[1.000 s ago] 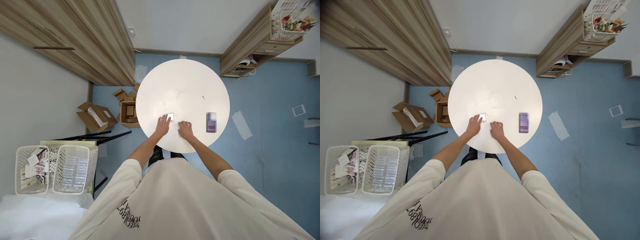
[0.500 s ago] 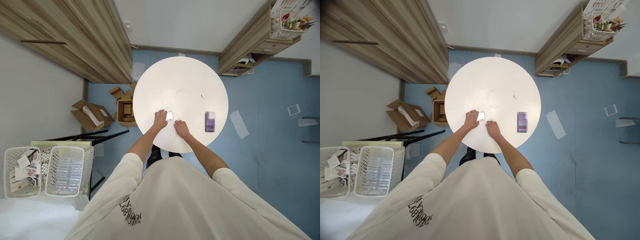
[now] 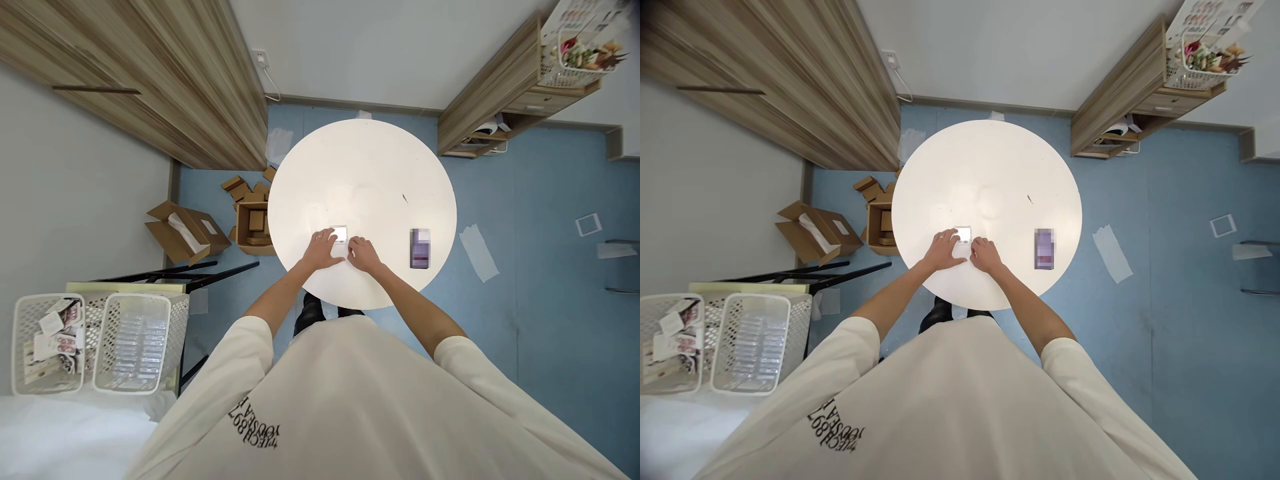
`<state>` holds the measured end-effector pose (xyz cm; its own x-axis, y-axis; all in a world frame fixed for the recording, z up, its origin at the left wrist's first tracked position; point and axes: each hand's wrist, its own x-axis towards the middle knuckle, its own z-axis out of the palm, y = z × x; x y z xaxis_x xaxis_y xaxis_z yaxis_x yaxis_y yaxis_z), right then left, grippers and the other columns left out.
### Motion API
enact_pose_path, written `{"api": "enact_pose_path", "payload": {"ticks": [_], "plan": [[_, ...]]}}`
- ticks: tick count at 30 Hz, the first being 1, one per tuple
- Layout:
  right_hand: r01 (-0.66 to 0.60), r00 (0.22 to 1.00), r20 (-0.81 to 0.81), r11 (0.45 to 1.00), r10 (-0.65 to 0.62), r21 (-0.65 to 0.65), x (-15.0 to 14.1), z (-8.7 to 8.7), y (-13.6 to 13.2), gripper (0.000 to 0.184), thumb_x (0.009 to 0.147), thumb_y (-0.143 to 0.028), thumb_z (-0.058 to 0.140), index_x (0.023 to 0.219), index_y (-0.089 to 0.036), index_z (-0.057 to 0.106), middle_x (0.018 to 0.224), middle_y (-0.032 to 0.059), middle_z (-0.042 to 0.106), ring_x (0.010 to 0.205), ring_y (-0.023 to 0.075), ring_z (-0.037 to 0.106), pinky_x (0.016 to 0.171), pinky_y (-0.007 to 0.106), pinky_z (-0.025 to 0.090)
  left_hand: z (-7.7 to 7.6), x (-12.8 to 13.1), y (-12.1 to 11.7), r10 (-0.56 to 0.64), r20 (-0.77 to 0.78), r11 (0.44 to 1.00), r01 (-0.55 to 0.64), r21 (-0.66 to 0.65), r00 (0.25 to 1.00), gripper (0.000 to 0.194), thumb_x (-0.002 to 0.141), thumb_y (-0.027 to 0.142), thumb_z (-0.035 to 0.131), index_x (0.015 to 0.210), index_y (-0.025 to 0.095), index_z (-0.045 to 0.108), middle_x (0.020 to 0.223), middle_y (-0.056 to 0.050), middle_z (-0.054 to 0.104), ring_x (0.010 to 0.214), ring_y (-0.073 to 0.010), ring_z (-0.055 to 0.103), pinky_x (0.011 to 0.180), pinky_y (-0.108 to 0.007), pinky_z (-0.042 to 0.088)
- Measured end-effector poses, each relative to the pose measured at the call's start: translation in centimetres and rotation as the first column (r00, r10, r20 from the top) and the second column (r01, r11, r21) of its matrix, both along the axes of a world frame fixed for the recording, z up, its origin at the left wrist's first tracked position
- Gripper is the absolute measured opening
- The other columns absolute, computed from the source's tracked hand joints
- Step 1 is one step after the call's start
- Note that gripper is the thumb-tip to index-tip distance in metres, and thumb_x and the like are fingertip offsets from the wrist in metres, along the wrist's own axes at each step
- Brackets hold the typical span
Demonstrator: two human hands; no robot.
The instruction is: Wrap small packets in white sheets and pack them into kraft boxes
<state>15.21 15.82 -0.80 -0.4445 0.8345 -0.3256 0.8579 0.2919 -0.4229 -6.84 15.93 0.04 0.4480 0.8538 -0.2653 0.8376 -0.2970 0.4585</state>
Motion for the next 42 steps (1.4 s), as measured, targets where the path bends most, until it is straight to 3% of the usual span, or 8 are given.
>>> {"api": "enact_pose_path", "payload": {"ticks": [3,7,11,14,18,26,32,42], "plan": [[0.102,0.994,-0.018,0.990,-0.104,-0.095,-0.2,0.1,1.9,0.010,0.091,-0.021,0.055,0.097,-0.023,0.063,0.118,0.0092,0.064,0.103,0.0262,0.059,0.089,0.041,0.048,0.0,-0.5,-1.0,-0.060,-0.022,0.998,0.061,0.022,0.998,0.065,0.081,0.044,0.078,0.137,0.021,0.054,0.163,-0.017,0.036,0.153,-0.0371,0.030,0.126,-0.055,0.021],[0.168,0.985,-0.013,0.968,-0.173,-0.187,-0.4,0.3,3.9,0.013,0.094,-0.025,0.051,0.099,-0.024,0.063,0.114,0.0093,0.065,0.098,0.0259,0.060,0.083,0.039,0.049,-1.4,-0.8,-0.7,0.062,-0.057,0.998,-0.060,0.034,0.996,0.025,0.097,0.024,0.056,0.120,0.020,0.064,0.158,-0.015,0.043,0.149,-0.0331,0.037,0.122,-0.052,0.030],[0.186,0.982,0.009,0.982,-0.187,0.040,-0.5,1.4,3.8,0.030,0.103,-0.032,0.039,0.121,-0.021,0.061,0.123,0.0140,0.061,0.109,0.0310,0.055,0.094,0.045,0.044,-2.5,-0.9,1.1,0.201,-0.031,0.978,-0.202,-0.043,0.979,0.029,0.105,0.024,0.038,0.113,0.021,0.066,0.141,-0.013,0.058,0.131,-0.0285,0.054,0.109,-0.046,0.045],[0.062,0.996,0.050,0.982,-0.072,0.176,-0.7,2.1,2.5,0.036,0.106,-0.033,0.034,0.125,-0.020,0.062,0.124,0.0152,0.059,0.115,0.0335,0.049,0.100,0.047,0.038,-2.5,-0.9,2.3,0.227,-0.036,0.970,-0.229,-0.084,0.973,0.029,0.105,0.026,0.039,0.110,0.022,0.067,0.124,-0.012,0.065,0.119,-0.0284,0.060,0.101,-0.045,0.050],[-0.186,0.982,0.062,0.978,0.180,0.095,-1.3,1.6,1.1,0.038,0.106,-0.029,0.034,0.124,-0.021,0.066,0.119,0.0140,0.063,0.112,0.0320,0.051,0.100,0.046,0.037,-2.0,-0.7,3.0,0.243,-0.073,0.963,-0.250,-0.101,0.967,0.027,0.103,0.026,0.042,0.107,0.022,0.069,0.118,-0.013,0.064,0.116,-0.0306,0.060,0.101,-0.047,0.049],[-0.211,0.974,0.090,0.976,0.207,0.049,-2.0,-0.4,2.1,0.053,0.096,-0.014,0.044,0.147,-0.020,0.055,0.152,0.0123,0.053,0.138,0.0322,0.043,0.114,0.050,0.032,-0.8,-0.5,2.7,0.290,-0.096,0.955,-0.295,-0.043,0.952,0.036,0.098,0.019,0.044,0.130,0.019,0.060,0.136,-0.017,0.059,0.129,-0.0340,0.054,0.109,-0.052,0.041],[-0.206,0.977,0.070,0.977,0.201,0.060,-1.9,-0.7,2.8,0.046,0.097,-0.010,0.040,0.137,-0.020,0.062,0.142,0.0111,0.060,0.131,0.0297,0.049,0.112,0.044,0.034,-1.0,0.6,1.6,0.016,-0.056,0.999,-0.013,0.045,0.998,0.051,0.094,0.011,0.043,0.142,0.022,0.053,0.146,-0.015,0.055,0.140,-0.0325,0.047,0.118,-0.052,0.031],[-0.214,0.977,0.040,0.966,0.211,0.144,-1.4,-2.0,3.0,0.042,0.094,-0.005,0.044,0.130,-0.018,0.063,0.138,0.0129,0.061,0.118,0.0298,0.053,0.103,0.042,0.040,-3.5,0.5,2.3,-0.008,-0.048,0.995,0.013,0.094,0.999,0.052,0.090,0.014,0.055,0.141,0.021,0.047,0.156,-0.017,0.047,0.138,-0.0324,0.052,0.117,-0.049,0.033]]}}
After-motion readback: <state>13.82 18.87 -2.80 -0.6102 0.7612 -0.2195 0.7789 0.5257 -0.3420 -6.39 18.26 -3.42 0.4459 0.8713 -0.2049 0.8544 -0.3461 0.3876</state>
